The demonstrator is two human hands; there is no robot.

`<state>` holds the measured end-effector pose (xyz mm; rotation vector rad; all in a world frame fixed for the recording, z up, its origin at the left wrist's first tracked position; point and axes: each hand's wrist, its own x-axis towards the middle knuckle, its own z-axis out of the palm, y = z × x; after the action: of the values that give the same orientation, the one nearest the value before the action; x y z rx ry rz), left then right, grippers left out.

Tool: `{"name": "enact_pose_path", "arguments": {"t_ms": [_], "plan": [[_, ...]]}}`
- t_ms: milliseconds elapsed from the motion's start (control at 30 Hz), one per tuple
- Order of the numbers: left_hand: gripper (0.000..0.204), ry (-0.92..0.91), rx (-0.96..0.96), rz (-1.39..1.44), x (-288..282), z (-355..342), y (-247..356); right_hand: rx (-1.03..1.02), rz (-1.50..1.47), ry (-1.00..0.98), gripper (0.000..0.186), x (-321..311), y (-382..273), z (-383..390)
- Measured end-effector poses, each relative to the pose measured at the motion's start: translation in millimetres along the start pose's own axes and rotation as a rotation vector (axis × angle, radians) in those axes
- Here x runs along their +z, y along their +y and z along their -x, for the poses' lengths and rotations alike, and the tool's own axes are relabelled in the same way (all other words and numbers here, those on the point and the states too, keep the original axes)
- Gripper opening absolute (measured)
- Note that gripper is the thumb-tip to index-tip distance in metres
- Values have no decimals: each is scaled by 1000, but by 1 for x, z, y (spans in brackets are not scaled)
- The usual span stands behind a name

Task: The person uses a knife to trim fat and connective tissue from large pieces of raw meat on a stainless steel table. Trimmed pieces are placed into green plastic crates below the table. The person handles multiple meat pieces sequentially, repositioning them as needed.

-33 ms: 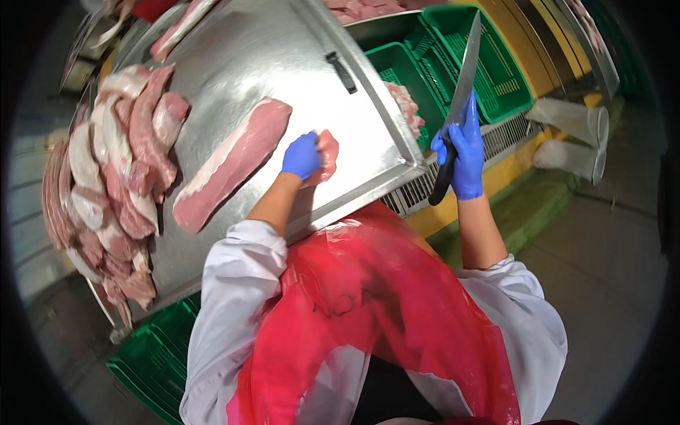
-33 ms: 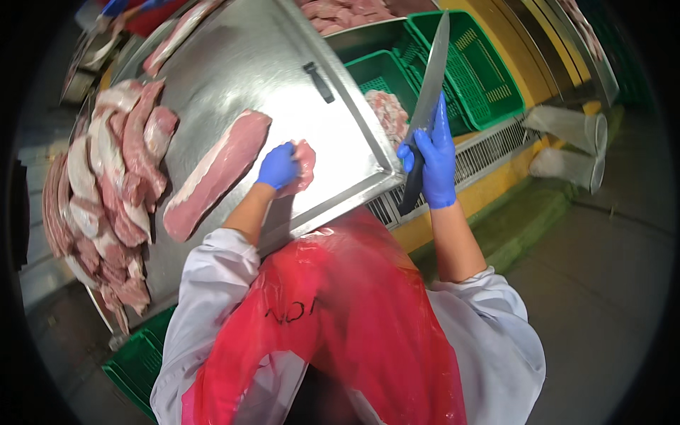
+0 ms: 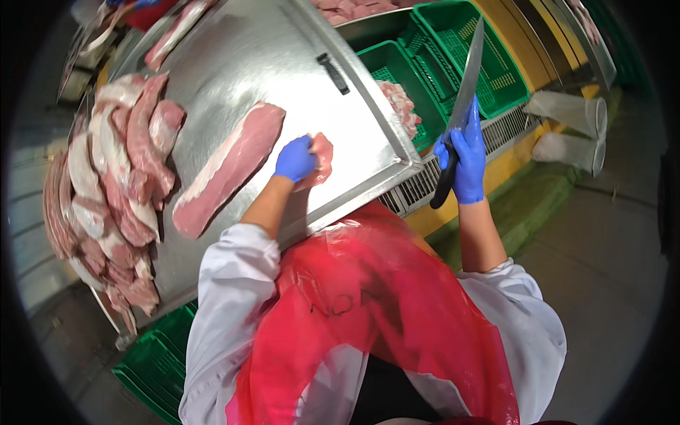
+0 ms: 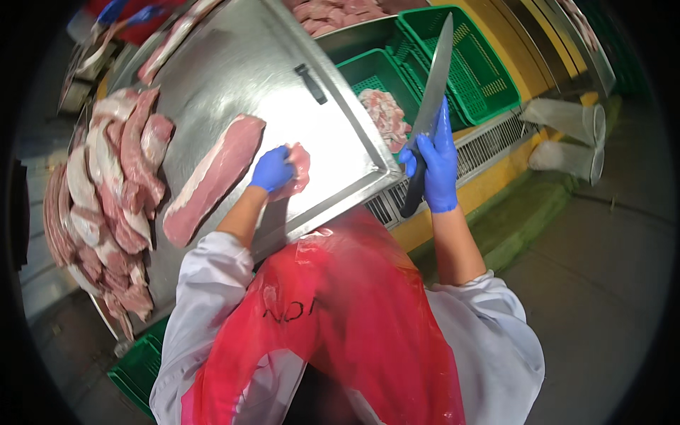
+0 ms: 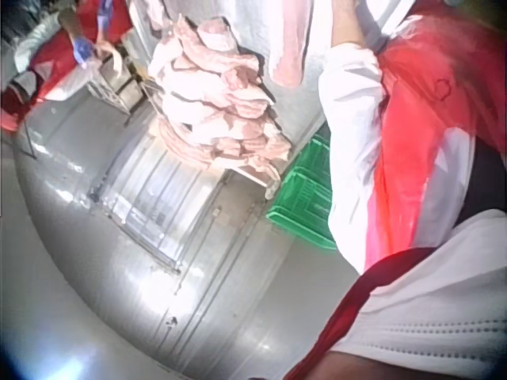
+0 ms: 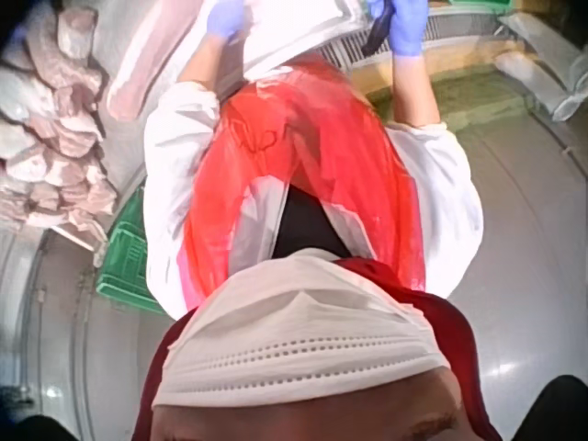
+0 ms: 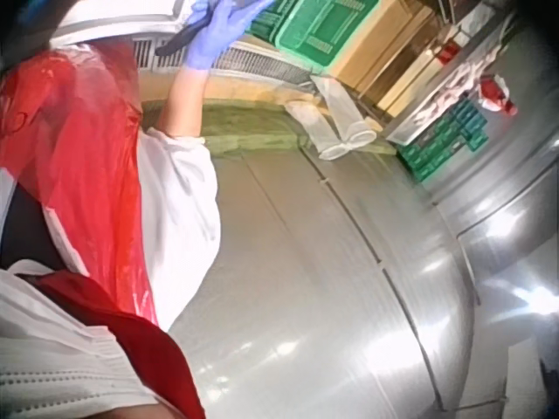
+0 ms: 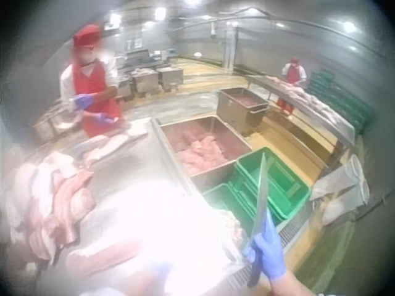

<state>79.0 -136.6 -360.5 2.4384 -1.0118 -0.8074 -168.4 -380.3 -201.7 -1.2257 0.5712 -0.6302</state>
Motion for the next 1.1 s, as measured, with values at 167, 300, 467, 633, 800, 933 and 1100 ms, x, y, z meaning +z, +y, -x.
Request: {"name": "enact_pose_path", "arguments": {"t_ms": [167, 300, 467, 633, 800, 933, 1100], "plan": [[34, -88, 114, -74, -73, -5, 66, -41, 35, 251, 76, -57, -7, 39], [37, 129, 443, -7, -125, -33, 170, -59, 50, 330, 74, -75, -7, 44], [66, 43, 606, 399, -227, -66, 140, -74, 48, 237, 77, -84, 3, 36], [108, 56, -202, -95, -198, 39, -221, 41, 187, 110, 77, -67, 9, 37], [125, 142, -446, -322, -113, 117, -182, 141, 249, 52, 76, -39, 37, 34], [97, -115, -358, -106, -103, 131, -177, 167, 206, -115, 77, -5, 55, 4], [73, 166, -336, 504, -105, 34, -163, 193, 233, -283, 79, 52, 71, -27]]}}
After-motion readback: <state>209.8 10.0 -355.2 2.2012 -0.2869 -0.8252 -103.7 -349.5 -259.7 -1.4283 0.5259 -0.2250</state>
